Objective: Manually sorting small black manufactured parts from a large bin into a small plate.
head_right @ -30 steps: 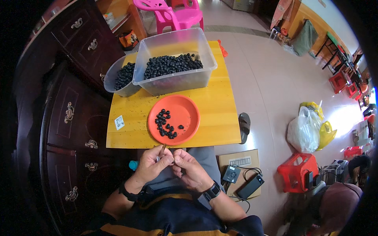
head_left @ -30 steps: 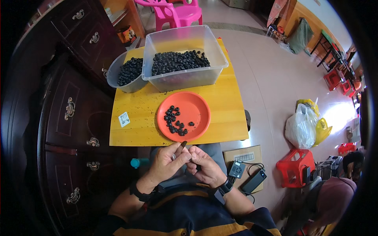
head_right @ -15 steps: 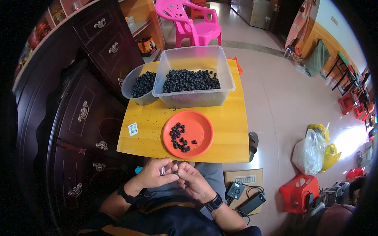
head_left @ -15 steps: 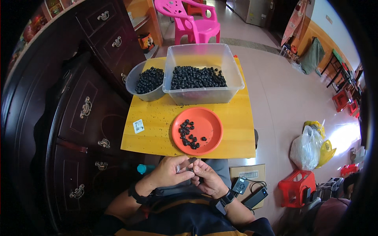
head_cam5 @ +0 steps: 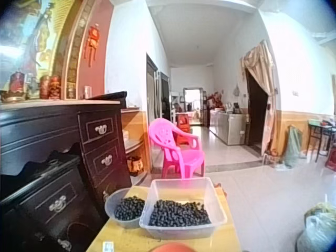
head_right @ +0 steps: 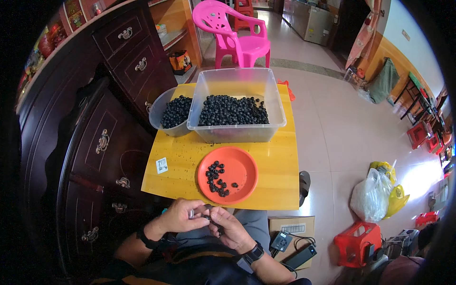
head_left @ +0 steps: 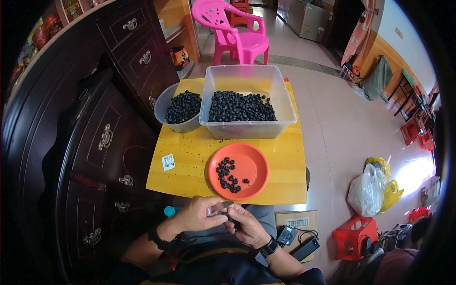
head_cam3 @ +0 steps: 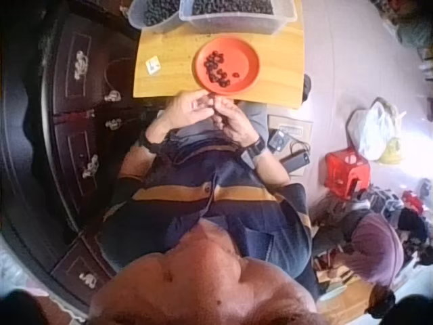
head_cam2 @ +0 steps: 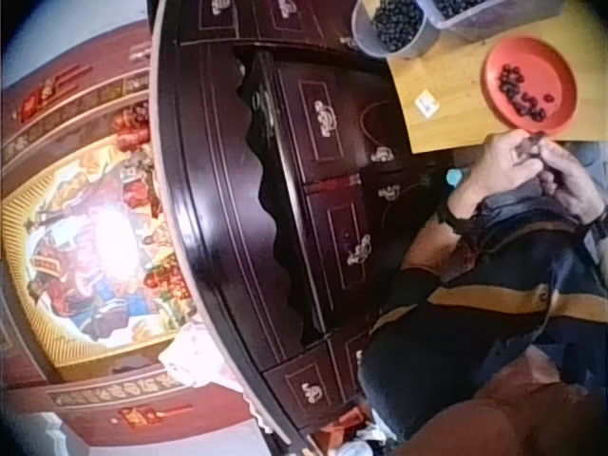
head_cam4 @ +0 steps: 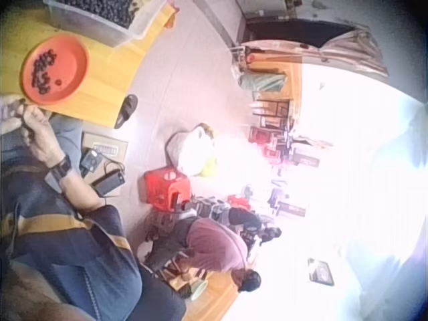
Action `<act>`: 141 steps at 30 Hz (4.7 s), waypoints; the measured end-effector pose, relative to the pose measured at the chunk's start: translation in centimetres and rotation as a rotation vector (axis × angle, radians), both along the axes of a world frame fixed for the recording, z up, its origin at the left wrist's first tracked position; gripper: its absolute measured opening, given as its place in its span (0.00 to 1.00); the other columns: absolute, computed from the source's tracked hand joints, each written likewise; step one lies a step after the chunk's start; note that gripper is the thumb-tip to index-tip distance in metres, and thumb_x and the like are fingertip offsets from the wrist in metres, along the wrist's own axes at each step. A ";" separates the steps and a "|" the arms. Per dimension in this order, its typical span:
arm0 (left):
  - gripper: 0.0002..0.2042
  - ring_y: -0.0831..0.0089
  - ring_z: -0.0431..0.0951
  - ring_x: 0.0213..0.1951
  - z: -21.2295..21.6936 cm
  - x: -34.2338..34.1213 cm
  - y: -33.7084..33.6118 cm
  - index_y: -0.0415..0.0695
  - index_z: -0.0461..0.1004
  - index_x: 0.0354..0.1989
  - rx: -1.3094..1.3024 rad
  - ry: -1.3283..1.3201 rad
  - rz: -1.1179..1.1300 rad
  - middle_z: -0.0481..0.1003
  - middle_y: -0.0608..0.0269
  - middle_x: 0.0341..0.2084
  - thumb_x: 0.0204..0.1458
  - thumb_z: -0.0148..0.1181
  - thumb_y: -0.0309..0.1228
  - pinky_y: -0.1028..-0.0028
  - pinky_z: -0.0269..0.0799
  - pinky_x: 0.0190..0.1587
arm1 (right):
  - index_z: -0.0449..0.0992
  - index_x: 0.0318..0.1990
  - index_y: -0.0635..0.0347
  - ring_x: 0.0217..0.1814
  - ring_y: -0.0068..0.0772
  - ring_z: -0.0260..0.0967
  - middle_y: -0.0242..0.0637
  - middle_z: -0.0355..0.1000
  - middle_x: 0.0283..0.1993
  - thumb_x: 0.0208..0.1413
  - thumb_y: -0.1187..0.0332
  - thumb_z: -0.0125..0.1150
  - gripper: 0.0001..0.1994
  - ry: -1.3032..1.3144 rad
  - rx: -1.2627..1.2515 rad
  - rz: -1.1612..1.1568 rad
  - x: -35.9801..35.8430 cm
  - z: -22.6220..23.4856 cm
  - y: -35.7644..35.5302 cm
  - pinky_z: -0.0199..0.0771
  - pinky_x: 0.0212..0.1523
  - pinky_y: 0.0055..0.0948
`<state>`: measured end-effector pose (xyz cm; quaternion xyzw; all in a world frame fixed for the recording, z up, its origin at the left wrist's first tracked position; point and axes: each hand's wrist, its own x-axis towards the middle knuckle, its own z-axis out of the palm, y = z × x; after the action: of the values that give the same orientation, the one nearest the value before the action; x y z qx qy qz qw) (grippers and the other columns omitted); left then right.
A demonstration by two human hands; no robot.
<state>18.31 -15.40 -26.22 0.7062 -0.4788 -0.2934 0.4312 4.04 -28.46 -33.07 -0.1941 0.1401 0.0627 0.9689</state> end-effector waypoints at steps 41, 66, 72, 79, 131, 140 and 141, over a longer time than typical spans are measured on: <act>0.11 0.55 0.80 0.34 0.2 -2.9 -3.7 0.45 0.78 0.44 0.221 -0.383 -0.003 0.79 0.48 0.30 0.51 0.61 0.26 0.64 0.75 0.37 | 0.70 0.54 0.57 0.48 0.23 0.73 0.31 0.73 0.47 0.67 0.65 0.47 0.13 -0.045 0.379 -0.179 0.7 -4.0 0.0 0.76 0.49 0.23; 0.06 0.81 0.76 0.26 -1.4 -2.3 -3.5 0.36 0.76 0.40 0.010 -0.011 0.104 0.78 0.65 0.26 0.56 0.60 0.23 0.83 0.67 0.28 | 0.73 0.47 0.50 0.35 0.07 0.70 0.17 0.72 0.39 0.63 0.68 0.56 0.07 -0.120 0.296 -0.029 0.2 -2.7 -2.3 0.71 0.31 0.09; 0.06 0.80 0.77 0.31 -1.4 -1.8 -3.4 0.36 0.76 0.41 0.043 0.130 0.123 0.78 0.65 0.29 0.57 0.58 0.22 0.82 0.69 0.33 | 0.72 0.47 0.49 0.34 0.07 0.70 0.16 0.72 0.38 0.63 0.67 0.57 0.07 -0.140 0.309 -0.029 0.4 -3.0 -2.4 0.71 0.30 0.09; 0.08 0.79 0.77 0.31 -1.7 -1.6 -2.7 0.36 0.74 0.44 0.001 0.267 0.131 0.78 0.63 0.30 0.56 0.57 0.19 0.82 0.70 0.34 | 0.72 0.47 0.50 0.34 0.08 0.70 0.17 0.71 0.39 0.63 0.65 0.56 0.07 -0.156 0.339 -0.003 0.9 -2.1 -2.5 0.72 0.31 0.09; 0.10 0.67 0.76 0.24 -1.2 -0.2 -2.2 0.40 0.72 0.38 0.089 -0.129 0.115 0.73 0.59 0.21 0.54 0.60 0.33 0.72 0.69 0.28 | 0.71 0.46 0.52 0.30 0.13 0.61 0.27 0.71 0.41 0.63 0.67 0.57 0.07 -0.064 0.208 -0.122 0.6 -1.7 -3.1 0.61 0.28 0.13; 0.15 0.62 0.78 0.24 -1.5 -0.6 -2.8 0.42 0.73 0.36 0.016 -0.218 0.131 0.75 0.58 0.22 0.52 0.64 0.41 0.69 0.71 0.26 | 0.71 0.42 0.52 0.29 0.12 0.61 0.21 0.69 0.33 0.62 0.66 0.58 0.05 -0.020 0.167 -0.093 1.1 -1.8 -2.5 0.61 0.28 0.13; 0.15 0.62 0.78 0.24 -1.4 -0.6 -2.8 0.41 0.73 0.35 0.010 -0.240 0.128 0.75 0.58 0.22 0.52 0.64 0.41 0.69 0.71 0.26 | 0.71 0.42 0.52 0.29 0.12 0.61 0.21 0.68 0.33 0.62 0.66 0.58 0.05 -0.023 0.164 -0.096 1.1 -1.7 -2.5 0.61 0.28 0.13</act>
<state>17.71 -18.22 -27.66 0.7676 -0.4794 -0.1808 0.3851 5.17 -30.91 -34.81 -0.1079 0.1328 0.0251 0.9849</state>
